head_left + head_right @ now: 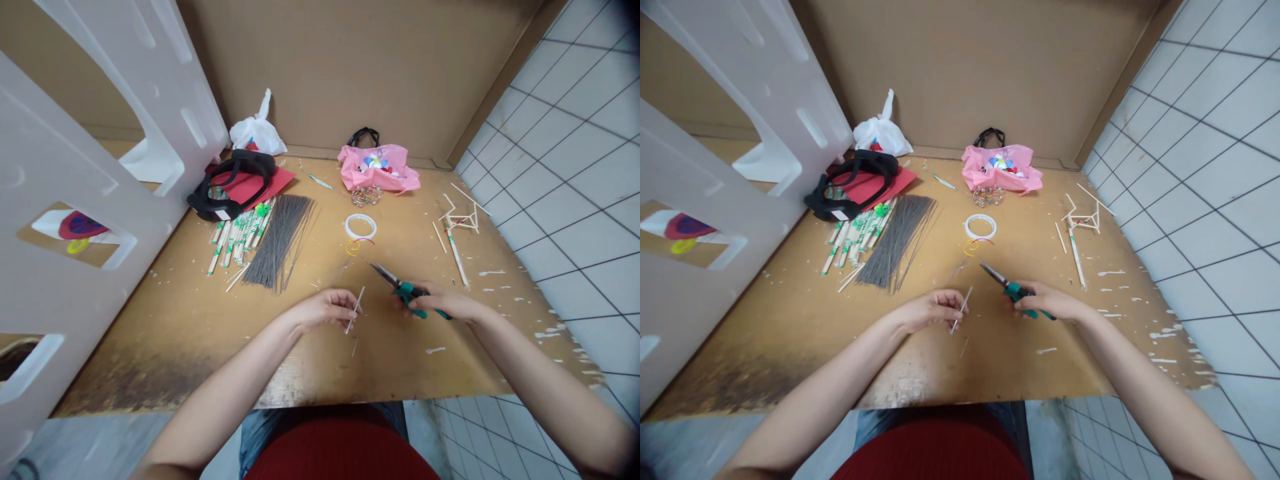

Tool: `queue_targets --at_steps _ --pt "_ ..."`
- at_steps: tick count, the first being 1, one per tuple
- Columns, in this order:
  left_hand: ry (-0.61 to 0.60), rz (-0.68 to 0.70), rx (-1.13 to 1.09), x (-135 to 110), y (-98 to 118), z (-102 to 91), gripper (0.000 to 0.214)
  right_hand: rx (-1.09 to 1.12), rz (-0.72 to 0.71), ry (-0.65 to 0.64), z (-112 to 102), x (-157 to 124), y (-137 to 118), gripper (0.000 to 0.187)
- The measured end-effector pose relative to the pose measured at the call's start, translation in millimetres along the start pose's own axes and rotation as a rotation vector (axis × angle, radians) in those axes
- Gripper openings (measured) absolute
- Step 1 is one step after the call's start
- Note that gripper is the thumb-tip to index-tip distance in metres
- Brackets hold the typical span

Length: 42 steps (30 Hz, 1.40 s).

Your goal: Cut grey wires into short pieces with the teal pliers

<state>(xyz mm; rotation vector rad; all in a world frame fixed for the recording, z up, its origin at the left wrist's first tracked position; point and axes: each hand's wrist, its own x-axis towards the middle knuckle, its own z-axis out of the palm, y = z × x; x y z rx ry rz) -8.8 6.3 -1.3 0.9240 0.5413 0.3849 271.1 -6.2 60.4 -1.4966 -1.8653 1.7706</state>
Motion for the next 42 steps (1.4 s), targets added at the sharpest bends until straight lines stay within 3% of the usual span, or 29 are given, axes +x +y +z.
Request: queue_targets --at_steps 5,8,12,16,19,22,25,29,37,42 --pt "0.177 0.085 -0.105 -0.6 6.1 -4.0 0.027 -0.706 0.115 0.69 -15.1 10.6 25.6 0.044" --pt "0.296 0.118 -0.139 0.7 8.5 -6.0 0.028 -0.969 0.096 0.809 -18.4 17.6 45.6 0.046" --pt "0.361 0.14 -0.141 4.0 6.2 -6.7 0.029 -1.076 0.048 0.861 -18.6 23.5 67.0 0.048" --pt "0.421 0.155 -0.15 5.9 4.4 -5.5 0.031 -1.118 -0.023 0.89 -18.6 23.5 72.8 0.05" --pt "0.486 0.19 -0.165 6.3 5.1 -5.0 0.032 -1.13 -0.042 0.895 -12.4 18.4 60.4 0.044" --pt "0.545 0.232 -0.163 6.6 6.1 -5.1 0.032 -1.123 0.063 0.718 2.8 12.1 37.7 0.028" --pt "0.562 0.245 -0.155 6.9 5.9 -5.0 0.031 -1.163 0.246 0.515 20.4 11.1 18.5 0.026" --pt "0.541 0.248 -0.133 8.1 3.6 -2.9 0.03 -1.183 0.317 0.457 31.3 20.2 12.2 0.022" --pt "0.529 0.254 -0.098 8.4 2.3 8.3 0.033 -1.127 0.304 0.368 20.1 18.5 -0.6 0.014" --pt "0.434 0.29 -0.025 10.6 -2.3 13.9 0.033 -0.992 0.238 0.438 7.7 15.5 -12.6 0.013"
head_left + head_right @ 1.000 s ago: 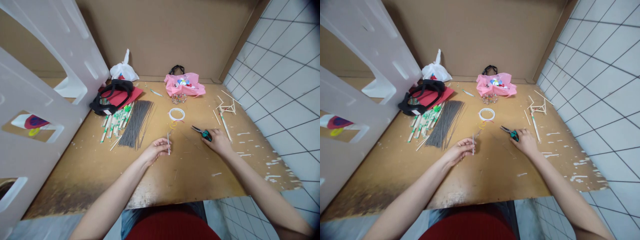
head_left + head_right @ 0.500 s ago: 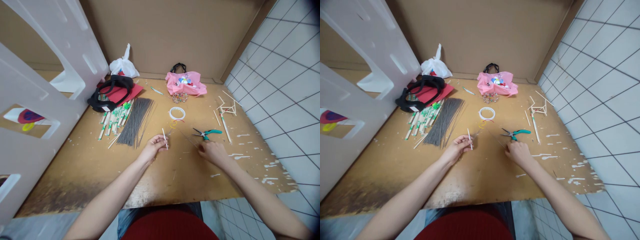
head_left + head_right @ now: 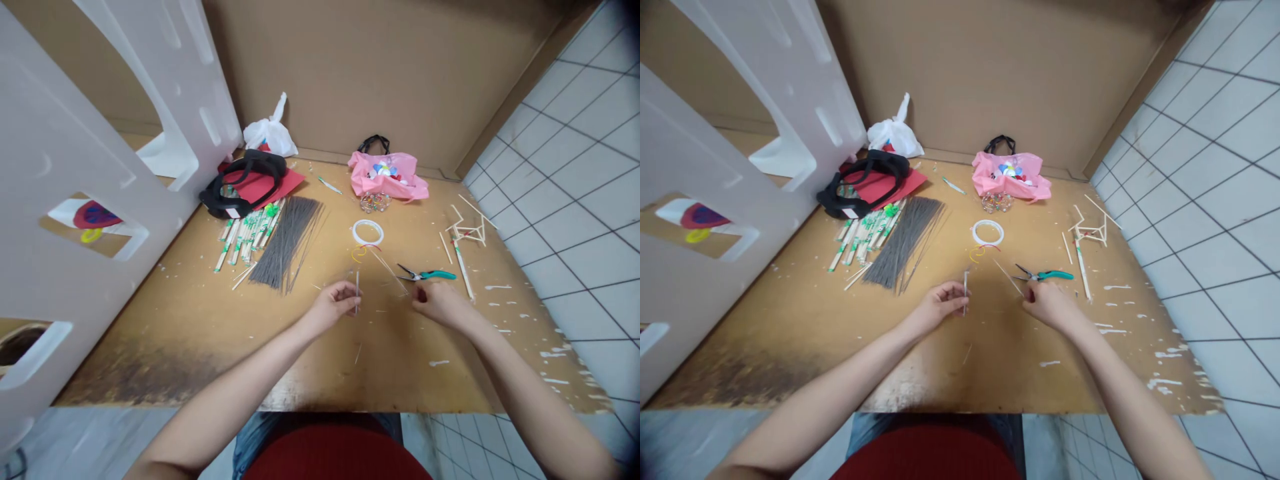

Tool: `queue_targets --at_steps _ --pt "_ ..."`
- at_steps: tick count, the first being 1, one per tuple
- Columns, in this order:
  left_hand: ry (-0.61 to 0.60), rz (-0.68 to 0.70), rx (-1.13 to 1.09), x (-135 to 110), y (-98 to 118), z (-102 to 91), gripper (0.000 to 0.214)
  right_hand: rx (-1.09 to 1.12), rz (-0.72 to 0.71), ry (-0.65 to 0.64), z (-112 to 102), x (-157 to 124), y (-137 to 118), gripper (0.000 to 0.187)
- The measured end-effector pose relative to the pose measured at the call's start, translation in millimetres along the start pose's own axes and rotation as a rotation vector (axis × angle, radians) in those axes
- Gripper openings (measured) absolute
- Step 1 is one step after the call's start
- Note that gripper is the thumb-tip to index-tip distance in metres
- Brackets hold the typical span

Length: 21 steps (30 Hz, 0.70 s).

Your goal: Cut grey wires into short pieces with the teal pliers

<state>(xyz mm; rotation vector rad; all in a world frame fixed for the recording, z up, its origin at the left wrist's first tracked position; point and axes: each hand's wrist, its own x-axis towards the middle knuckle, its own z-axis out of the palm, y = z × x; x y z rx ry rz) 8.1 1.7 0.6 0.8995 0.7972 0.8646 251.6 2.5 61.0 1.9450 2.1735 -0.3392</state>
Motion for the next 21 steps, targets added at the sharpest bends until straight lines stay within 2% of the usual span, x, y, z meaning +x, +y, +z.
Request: queue_targets --at_steps 5,7,10,12,14,16,19,21 --pt "-0.011 0.003 0.01 3.4 -7.3 0.2 0.032 0.152 0.019 0.15 5.3 11.7 -8.1 0.021" --pt "-0.009 0.001 0.015 4.4 -10.1 -0.1 0.031 0.385 -0.057 0.183 10.3 12.1 -22.1 0.028" --pt "-0.008 0.045 0.089 4.0 -13.7 0.6 0.025 0.781 -0.17 0.121 19.1 9.9 -51.6 0.035" --pt "0.002 0.107 0.163 3.0 -13.9 1.2 0.02 0.907 -0.228 0.093 26.4 9.9 -69.3 0.031" --pt "0.022 0.154 0.208 1.9 -12.5 1.5 0.02 1.007 -0.262 0.158 35.2 12.0 -79.8 0.026" --pt "0.027 0.159 0.186 1.4 -11.5 2.1 0.024 1.122 -0.271 0.223 44.2 14.9 -82.4 0.026" --pt "-0.007 0.129 0.112 2.0 -13.8 4.1 0.027 1.211 -0.282 0.223 53.9 17.1 -78.3 0.023" --pt "-0.02 0.119 0.153 2.9 -14.8 4.1 0.027 1.219 -0.285 0.24 56.5 16.9 -74.8 0.02"
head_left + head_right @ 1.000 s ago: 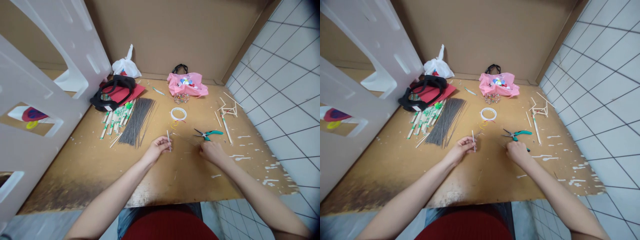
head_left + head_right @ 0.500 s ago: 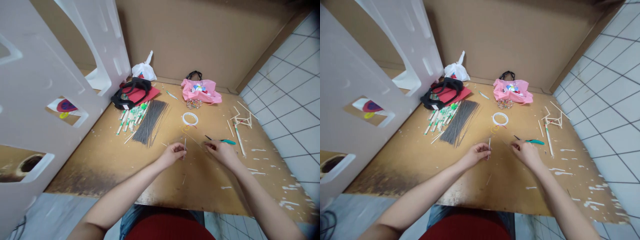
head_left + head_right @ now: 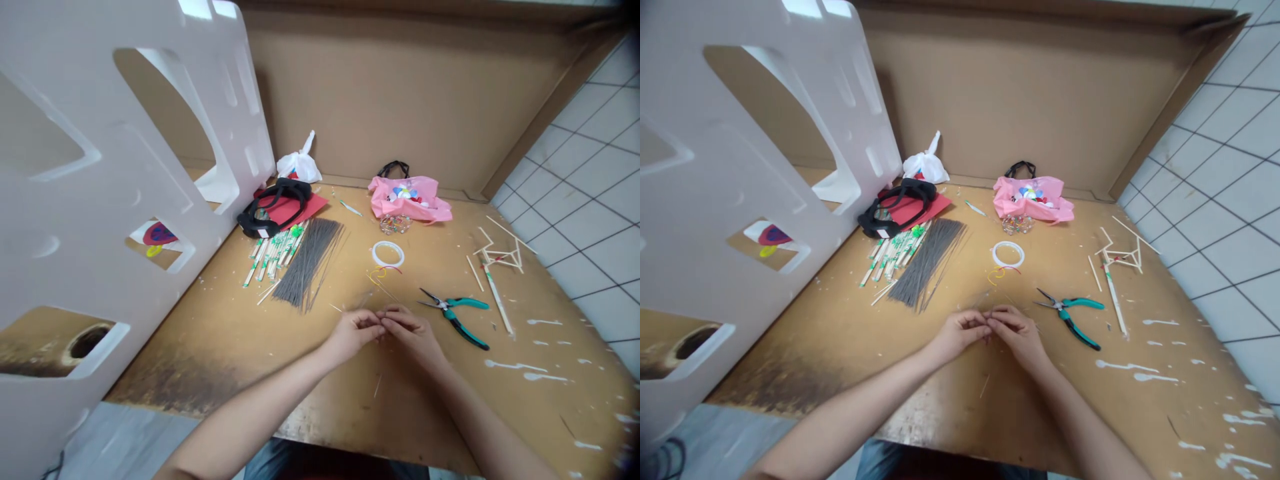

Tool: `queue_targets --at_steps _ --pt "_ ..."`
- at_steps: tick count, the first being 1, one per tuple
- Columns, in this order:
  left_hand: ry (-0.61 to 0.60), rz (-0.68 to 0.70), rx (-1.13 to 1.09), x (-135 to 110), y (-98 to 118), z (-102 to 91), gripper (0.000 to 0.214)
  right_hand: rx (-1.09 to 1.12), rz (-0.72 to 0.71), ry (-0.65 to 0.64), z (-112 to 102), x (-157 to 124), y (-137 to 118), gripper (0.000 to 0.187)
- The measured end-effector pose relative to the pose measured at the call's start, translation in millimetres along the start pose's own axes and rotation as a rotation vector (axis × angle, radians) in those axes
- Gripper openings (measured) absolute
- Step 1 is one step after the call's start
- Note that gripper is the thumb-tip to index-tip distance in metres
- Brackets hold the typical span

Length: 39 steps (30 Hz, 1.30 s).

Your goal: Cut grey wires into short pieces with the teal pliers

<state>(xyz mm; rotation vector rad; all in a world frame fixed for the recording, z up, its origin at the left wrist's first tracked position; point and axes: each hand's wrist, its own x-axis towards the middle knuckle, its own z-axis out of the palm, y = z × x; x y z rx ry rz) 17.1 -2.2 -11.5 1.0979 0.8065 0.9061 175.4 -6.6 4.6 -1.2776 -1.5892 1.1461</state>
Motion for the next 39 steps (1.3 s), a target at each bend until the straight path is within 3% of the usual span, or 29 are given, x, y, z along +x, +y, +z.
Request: queue_targets --at_steps 4,6,9,12,14,17,23,25,29,33,39 --pt "0.026 0.088 0.37 2.5 15.5 -17.9 0.021 -0.037 0.08 0.12 -6.6 0.3 1.4 0.024" --pt "0.174 0.176 0.529 3.5 32.8 -36.7 0.017 -0.028 0.15 0.224 -11.8 2.3 1.4 0.029" --pt "0.343 0.127 0.718 4.0 59.5 -65.6 0.02 0.041 0.127 0.345 -19.9 5.3 -0.3 0.03" --pt "0.295 0.077 1.151 5.5 76.8 -81.6 0.018 0.093 0.092 0.378 -23.1 6.4 -3.8 0.028" --pt "0.235 0.036 1.329 9.5 81.2 -81.9 0.019 0.107 0.09 0.367 -21.7 6.0 -5.4 0.027" --pt "0.185 0.008 1.39 20.8 77.8 -66.2 0.021 0.122 0.057 0.358 -18.0 5.4 -4.8 0.026" --pt "0.113 -0.079 1.598 40.6 58.3 -7.1 0.046 0.161 0.034 0.361 -16.9 5.8 -0.2 0.026" --pt "0.102 -0.09 1.651 41.9 57.5 -1.7 0.046 0.188 0.021 0.357 -17.2 6.4 0.4 0.027" --pt "0.177 -0.146 1.737 39.3 65.7 -28.0 0.031 0.277 0.048 0.318 -16.5 9.8 4.3 0.03" --pt "0.28 -0.274 1.794 35.7 69.8 -63.4 0.031 0.29 0.07 0.293 -14.2 13.6 11.0 0.036" --pt "0.302 -0.416 1.783 34.1 60.1 -75.3 0.035 0.225 0.068 0.291 -10.6 13.2 16.4 0.037"
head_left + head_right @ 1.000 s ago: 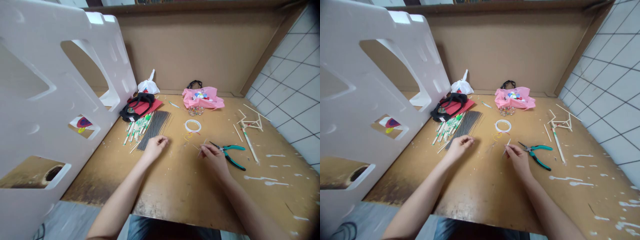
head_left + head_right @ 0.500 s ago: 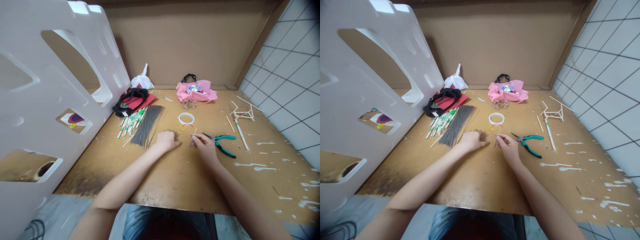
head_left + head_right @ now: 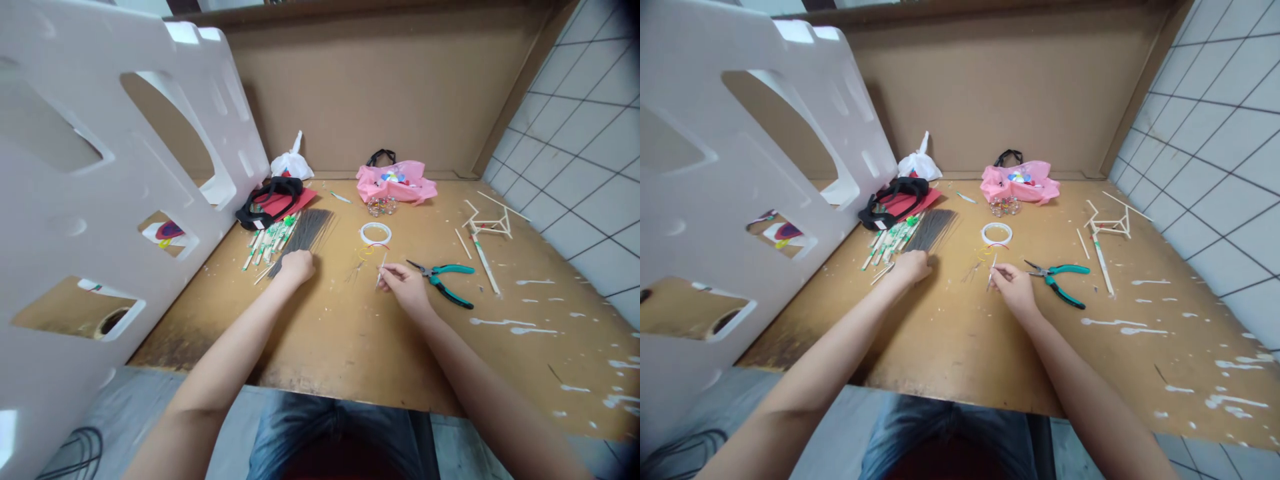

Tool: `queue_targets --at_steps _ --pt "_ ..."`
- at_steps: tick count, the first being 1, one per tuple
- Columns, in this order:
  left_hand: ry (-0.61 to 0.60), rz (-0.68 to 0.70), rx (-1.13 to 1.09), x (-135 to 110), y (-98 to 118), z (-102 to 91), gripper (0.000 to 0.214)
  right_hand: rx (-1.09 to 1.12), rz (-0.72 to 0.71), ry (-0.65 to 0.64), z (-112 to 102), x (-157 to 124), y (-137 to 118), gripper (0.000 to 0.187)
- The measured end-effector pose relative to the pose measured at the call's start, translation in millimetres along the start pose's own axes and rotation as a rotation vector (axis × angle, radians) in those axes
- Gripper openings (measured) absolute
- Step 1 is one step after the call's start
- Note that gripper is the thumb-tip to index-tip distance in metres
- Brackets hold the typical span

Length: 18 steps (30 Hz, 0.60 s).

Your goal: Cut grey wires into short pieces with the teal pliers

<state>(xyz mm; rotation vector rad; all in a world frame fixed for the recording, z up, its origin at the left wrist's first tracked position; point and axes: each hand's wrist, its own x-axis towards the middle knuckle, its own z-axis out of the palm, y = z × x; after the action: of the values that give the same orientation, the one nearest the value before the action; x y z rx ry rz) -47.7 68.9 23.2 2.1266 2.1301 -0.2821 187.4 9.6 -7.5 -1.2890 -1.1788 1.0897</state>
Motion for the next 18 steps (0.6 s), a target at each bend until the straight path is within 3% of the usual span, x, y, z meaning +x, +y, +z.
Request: queue_targets --at_steps 9,14,18 --pt "0.01 -0.042 -0.106 6.4 -8.5 4.9 0.034 -0.071 -0.008 -0.007 -0.2 3.5 6.3 0.037" --pt "0.086 -0.066 -0.243 -0.8 -19.2 14.2 0.03 -0.084 -0.023 -0.019 -0.7 3.5 7.2 0.037" --pt "0.142 -0.005 -0.407 -2.9 -26.2 21.1 0.032 -0.095 -0.023 -0.027 0.4 2.5 7.1 0.037"
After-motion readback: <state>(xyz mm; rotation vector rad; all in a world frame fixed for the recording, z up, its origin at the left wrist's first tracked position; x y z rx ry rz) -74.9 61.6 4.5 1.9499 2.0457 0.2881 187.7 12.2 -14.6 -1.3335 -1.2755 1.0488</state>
